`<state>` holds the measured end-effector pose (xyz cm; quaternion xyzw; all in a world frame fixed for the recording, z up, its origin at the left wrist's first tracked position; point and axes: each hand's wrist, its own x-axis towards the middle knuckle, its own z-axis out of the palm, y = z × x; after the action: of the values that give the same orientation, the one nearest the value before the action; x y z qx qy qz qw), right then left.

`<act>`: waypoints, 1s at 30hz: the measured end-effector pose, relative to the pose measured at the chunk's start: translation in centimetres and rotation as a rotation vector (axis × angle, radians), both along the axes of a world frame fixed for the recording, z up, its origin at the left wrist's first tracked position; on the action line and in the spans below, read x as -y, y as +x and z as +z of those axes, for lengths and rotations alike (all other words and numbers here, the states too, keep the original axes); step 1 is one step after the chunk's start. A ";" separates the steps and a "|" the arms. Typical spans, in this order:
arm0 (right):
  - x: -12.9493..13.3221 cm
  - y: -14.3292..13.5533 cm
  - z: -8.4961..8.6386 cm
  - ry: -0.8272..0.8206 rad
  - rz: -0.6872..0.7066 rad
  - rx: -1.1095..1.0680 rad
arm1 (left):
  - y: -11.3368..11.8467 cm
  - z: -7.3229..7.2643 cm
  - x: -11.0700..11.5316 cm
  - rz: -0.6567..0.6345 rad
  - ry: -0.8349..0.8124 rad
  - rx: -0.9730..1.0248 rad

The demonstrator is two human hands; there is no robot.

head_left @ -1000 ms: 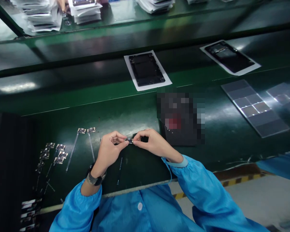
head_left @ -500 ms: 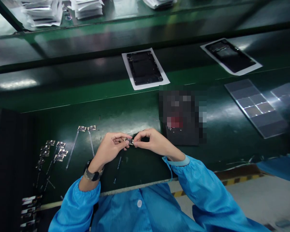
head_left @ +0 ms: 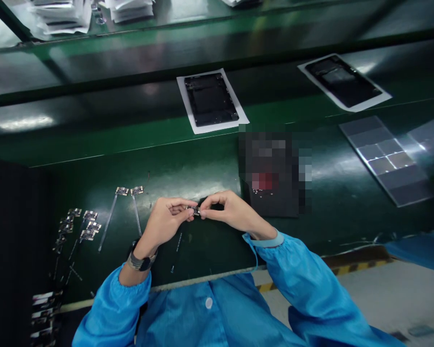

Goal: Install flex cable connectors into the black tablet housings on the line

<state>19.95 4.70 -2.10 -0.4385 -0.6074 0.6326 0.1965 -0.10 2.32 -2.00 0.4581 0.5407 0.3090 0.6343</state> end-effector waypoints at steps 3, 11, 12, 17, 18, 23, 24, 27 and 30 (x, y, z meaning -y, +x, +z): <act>-0.1 0.1 0.0 -0.024 0.004 -0.013 | 0.1 0.0 0.0 0.012 -0.027 0.019; -0.2 0.2 -0.4 -0.031 0.001 -0.044 | 0.3 0.2 0.2 0.047 -0.050 0.037; -0.2 0.2 -0.4 -0.032 -0.003 -0.047 | 0.4 0.2 0.2 0.054 -0.057 0.041; -0.3 0.4 -0.6 -0.051 0.002 -0.063 | 0.7 0.3 0.3 0.054 -0.075 0.072; -0.4 0.4 -0.6 -0.051 0.006 -0.062 | 0.7 0.3 0.2 0.046 -0.078 0.079; -0.6 1.3 0.9 0.068 0.015 0.020 | -0.3 -0.5 -0.7 0.114 -0.011 0.009; -1.0 1.6 1.5 0.114 -0.007 0.052 | -0.8 -0.8 -1.0 0.185 0.021 -0.044; -3.5 2.3 3.7 0.312 -0.106 0.159 | -2.7 -1.6 -2.1 0.358 0.085 -0.201; -8.7 2.2 5.1 0.512 -0.224 0.309 | -4.9 -2.3 -2.7 0.410 0.128 -0.362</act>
<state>22.18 13.41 2.98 -0.5299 -0.7174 0.3596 0.2742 -5.00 4.99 -4.30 0.4261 0.7059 0.3776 0.4214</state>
